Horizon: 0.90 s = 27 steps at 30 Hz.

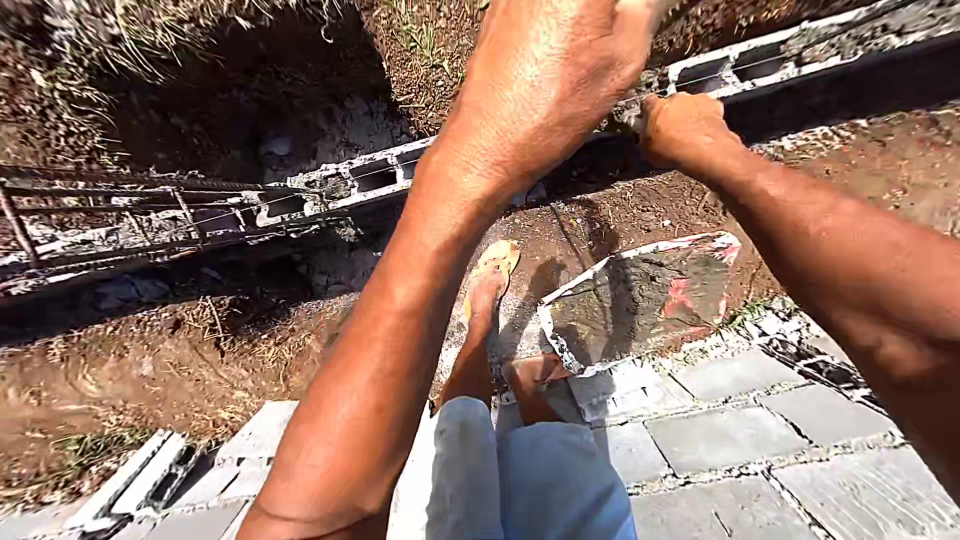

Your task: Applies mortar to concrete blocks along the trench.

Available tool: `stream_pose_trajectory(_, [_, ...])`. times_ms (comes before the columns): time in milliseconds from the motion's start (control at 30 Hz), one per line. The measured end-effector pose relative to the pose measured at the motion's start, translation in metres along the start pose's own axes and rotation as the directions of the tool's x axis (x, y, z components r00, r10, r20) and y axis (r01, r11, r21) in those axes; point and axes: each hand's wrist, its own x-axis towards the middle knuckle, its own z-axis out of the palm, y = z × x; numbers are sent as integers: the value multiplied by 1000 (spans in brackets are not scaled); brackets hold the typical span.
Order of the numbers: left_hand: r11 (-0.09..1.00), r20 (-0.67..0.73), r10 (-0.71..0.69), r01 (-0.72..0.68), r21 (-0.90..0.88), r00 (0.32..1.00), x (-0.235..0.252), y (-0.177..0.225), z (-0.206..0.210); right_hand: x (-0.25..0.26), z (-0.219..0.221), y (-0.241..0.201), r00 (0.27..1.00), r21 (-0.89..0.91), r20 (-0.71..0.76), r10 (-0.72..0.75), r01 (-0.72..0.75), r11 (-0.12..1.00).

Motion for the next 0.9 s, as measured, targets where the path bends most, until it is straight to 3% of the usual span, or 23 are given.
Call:
stream_pose_trajectory(67, [973, -54, -228, 225, -58, 972, -53, 0, 4, -2, 20, 8, 996, 75, -91, 7, 0, 997])
stream_pose_trajectory(167, [912, -38, -400, 394, -119, 916, -129, -10, 49, 4, 47, 12, 994, 113, -108, 17, -5, 994])
stream_pose_trajectory(233, [852, 158, -518, 523, 8, 841, -174, -25, 102, 9, 57, 11, 993, 129, -116, 34, -19, 991])
stream_pose_trajectory(333, [824, 523, -548, 529, 202, 653, -221, -47, 174, 17, 62, 8, 989, 104, -141, 44, -30, 994])
stream_pose_trajectory(433, [840, 702, -530, 404, 362, 475, -251, -64, 223, 22, 63, 22, 989, 49, -146, 28, -21, 999])
stream_pose_trajectory(467, [854, 733, -509, 370, 365, 452, -250, -62, 230, 25, 63, 29, 987, 49, -161, 24, -16, 999])
stream_pose_trajectory(533, [890, 764, -446, 324, 321, 467, -239, -47, 228, 32, 61, 40, 982, 64, -191, 12, 0, 998])
stream_pose_trajectory(667, [938, 727, -344, 261, 230, 595, -221, -35, 208, 43, 56, 42, 982, 59, -185, -32, 44, 997])
stream_pose_trajectory(700, [928, 728, -369, 267, 259, 577, -217, -38, 205, 46, 53, 41, 982, 48, -181, -44, 53, 997])
stream_pose_trajectory(800, [869, 760, -493, 284, 405, 424, -206, -44, 205, 53, 49, 37, 981, 15, -174, -88, 92, 996])
stream_pose_trajectory(900, [876, 770, -473, 323, 359, 428, -203, -42, 210, 56, 45, 37, 975, -25, -167, -144, 142, 990])
